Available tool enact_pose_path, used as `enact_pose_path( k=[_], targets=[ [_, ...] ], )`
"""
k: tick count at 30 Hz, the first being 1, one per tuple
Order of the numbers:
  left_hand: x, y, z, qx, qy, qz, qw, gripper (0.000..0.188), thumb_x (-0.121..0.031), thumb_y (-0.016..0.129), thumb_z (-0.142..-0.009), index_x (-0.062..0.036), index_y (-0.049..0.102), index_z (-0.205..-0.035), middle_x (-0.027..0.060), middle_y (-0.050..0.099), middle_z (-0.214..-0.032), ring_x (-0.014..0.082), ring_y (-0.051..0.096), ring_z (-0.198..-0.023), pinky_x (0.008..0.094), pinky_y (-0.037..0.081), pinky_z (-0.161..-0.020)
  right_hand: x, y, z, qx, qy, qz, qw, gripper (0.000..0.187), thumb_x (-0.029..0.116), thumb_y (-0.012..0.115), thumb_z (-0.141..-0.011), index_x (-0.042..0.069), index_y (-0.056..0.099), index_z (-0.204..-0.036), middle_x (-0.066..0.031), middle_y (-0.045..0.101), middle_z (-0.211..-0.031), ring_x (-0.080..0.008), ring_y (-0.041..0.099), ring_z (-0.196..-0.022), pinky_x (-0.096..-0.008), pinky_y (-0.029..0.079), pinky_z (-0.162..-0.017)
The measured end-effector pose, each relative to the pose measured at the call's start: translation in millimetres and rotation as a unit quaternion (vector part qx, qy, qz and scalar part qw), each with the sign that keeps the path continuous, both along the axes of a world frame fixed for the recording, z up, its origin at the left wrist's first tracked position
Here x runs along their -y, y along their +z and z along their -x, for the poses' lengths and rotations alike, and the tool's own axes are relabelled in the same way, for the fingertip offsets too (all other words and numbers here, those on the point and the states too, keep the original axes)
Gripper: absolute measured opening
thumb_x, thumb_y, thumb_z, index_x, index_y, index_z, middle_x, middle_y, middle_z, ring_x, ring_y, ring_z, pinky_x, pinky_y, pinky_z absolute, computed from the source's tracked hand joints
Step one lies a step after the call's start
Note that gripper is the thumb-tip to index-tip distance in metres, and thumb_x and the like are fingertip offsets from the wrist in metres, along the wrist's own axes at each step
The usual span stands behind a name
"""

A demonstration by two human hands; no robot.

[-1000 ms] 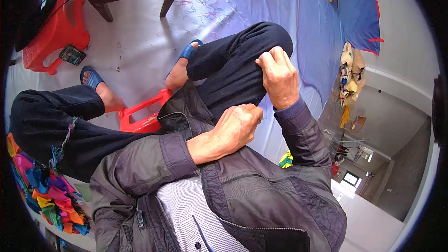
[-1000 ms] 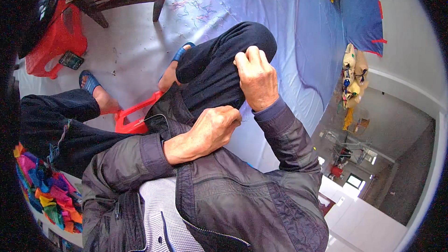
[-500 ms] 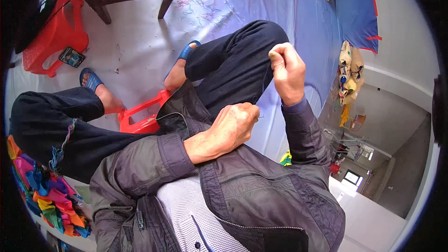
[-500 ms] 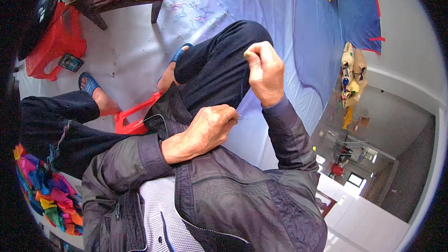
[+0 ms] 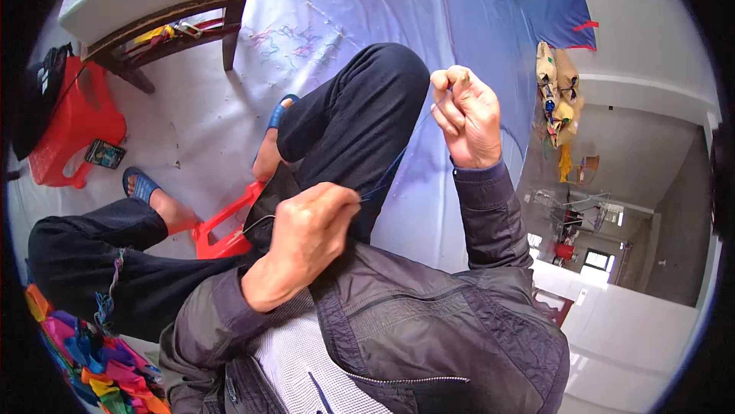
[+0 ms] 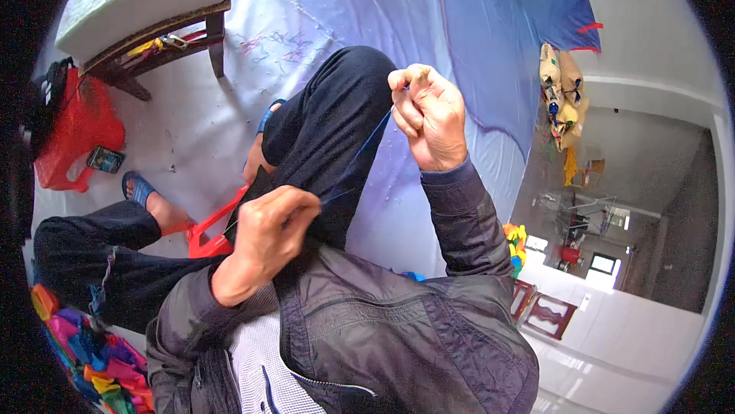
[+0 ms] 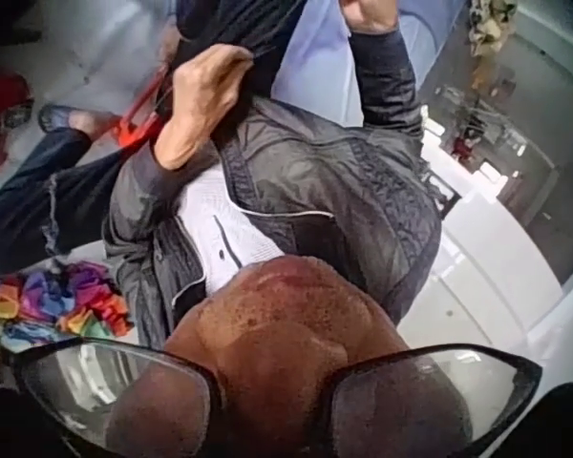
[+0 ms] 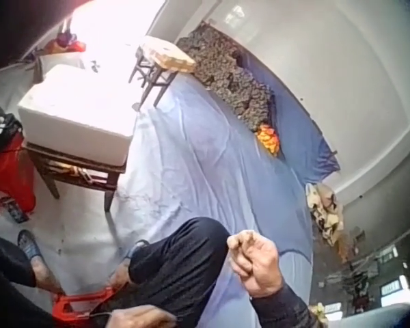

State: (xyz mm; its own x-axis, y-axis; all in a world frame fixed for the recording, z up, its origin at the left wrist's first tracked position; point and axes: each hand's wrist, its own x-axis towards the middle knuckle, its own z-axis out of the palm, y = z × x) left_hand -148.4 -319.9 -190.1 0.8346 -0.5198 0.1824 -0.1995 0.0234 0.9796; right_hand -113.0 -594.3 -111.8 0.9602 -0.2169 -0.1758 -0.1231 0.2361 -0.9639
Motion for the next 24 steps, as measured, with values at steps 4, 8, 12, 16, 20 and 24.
enact_pose_path(
  k=[4,8,12,16,20,24],
  targets=[
    [-33,3,-14,0.016,0.053,-0.060,0.997,0.012,0.007,0.074,-0.084,0.0012,0.071,-0.094,0.0145,0.073,-0.087,0.0266,0.074,-0.076,0.0330,0.056,-0.069,13,17,-7,0.044,0.015,-0.022,0.999,0.022,0.024,0.058,-0.109,0.003,0.060,-0.102,-0.0108,0.063,-0.102,-0.0032,0.034,-0.051,-0.0203,0.030,-0.045],
    [-65,2,-29,0.036,0.112,-0.131,0.984,0.011,0.006,0.072,-0.083,-0.0009,0.068,-0.091,0.0139,0.071,-0.083,0.0327,0.072,-0.078,0.0379,0.056,-0.069,8,37,-23,0.077,-0.021,-0.053,0.995,0.022,0.023,0.056,-0.109,0.003,0.059,-0.101,-0.0084,0.061,-0.101,-0.0026,0.031,-0.052,-0.0202,0.030,-0.045],
    [-91,-17,-39,0.065,0.185,-0.171,0.966,0.011,0.007,0.073,-0.085,0.0002,0.070,-0.093,0.0142,0.072,-0.084,0.0249,0.074,-0.076,0.0327,0.056,-0.070,18,56,-50,0.135,0.046,-0.134,0.981,0.021,0.021,0.055,-0.110,0.003,0.058,-0.101,-0.0053,0.056,-0.098,-0.0028,0.030,-0.053,-0.0203,0.029,-0.046],
    [-116,-43,-42,0.109,0.245,-0.237,0.934,0.012,0.005,0.074,-0.085,-0.0013,0.071,-0.094,0.0144,0.072,-0.084,0.0271,0.074,-0.077,0.0336,0.056,-0.071,21,72,-84,0.179,0.091,-0.179,0.963,0.020,0.018,0.053,-0.110,0.000,0.058,-0.100,-0.0032,0.051,-0.091,-0.0036,0.031,-0.054,-0.0209,0.029,-0.048],
    [-121,-59,-46,0.138,0.262,-0.287,0.911,0.013,0.003,0.074,-0.085,-0.0027,0.071,-0.095,0.0144,0.073,-0.086,0.0301,0.074,-0.079,0.0343,0.057,-0.071,38,106,-99,0.187,0.071,-0.224,0.954,0.022,0.010,0.049,-0.109,0.001,0.051,-0.088,-0.0048,0.048,-0.084,-0.0059,0.032,-0.053,-0.0234,0.030,-0.049],
    [-123,-79,-40,0.113,0.260,-0.276,0.918,0.005,-0.003,0.069,-0.087,-0.0048,0.067,-0.091,0.0158,0.070,-0.083,0.0380,0.069,-0.078,0.0463,0.054,-0.067,60,130,-126,0.190,0.071,-0.258,0.945,0.025,0.003,0.045,-0.106,0.004,0.044,-0.081,-0.0055,0.045,-0.080,-0.0078,0.032,-0.050,-0.0245,0.028,-0.049]
  ],
)
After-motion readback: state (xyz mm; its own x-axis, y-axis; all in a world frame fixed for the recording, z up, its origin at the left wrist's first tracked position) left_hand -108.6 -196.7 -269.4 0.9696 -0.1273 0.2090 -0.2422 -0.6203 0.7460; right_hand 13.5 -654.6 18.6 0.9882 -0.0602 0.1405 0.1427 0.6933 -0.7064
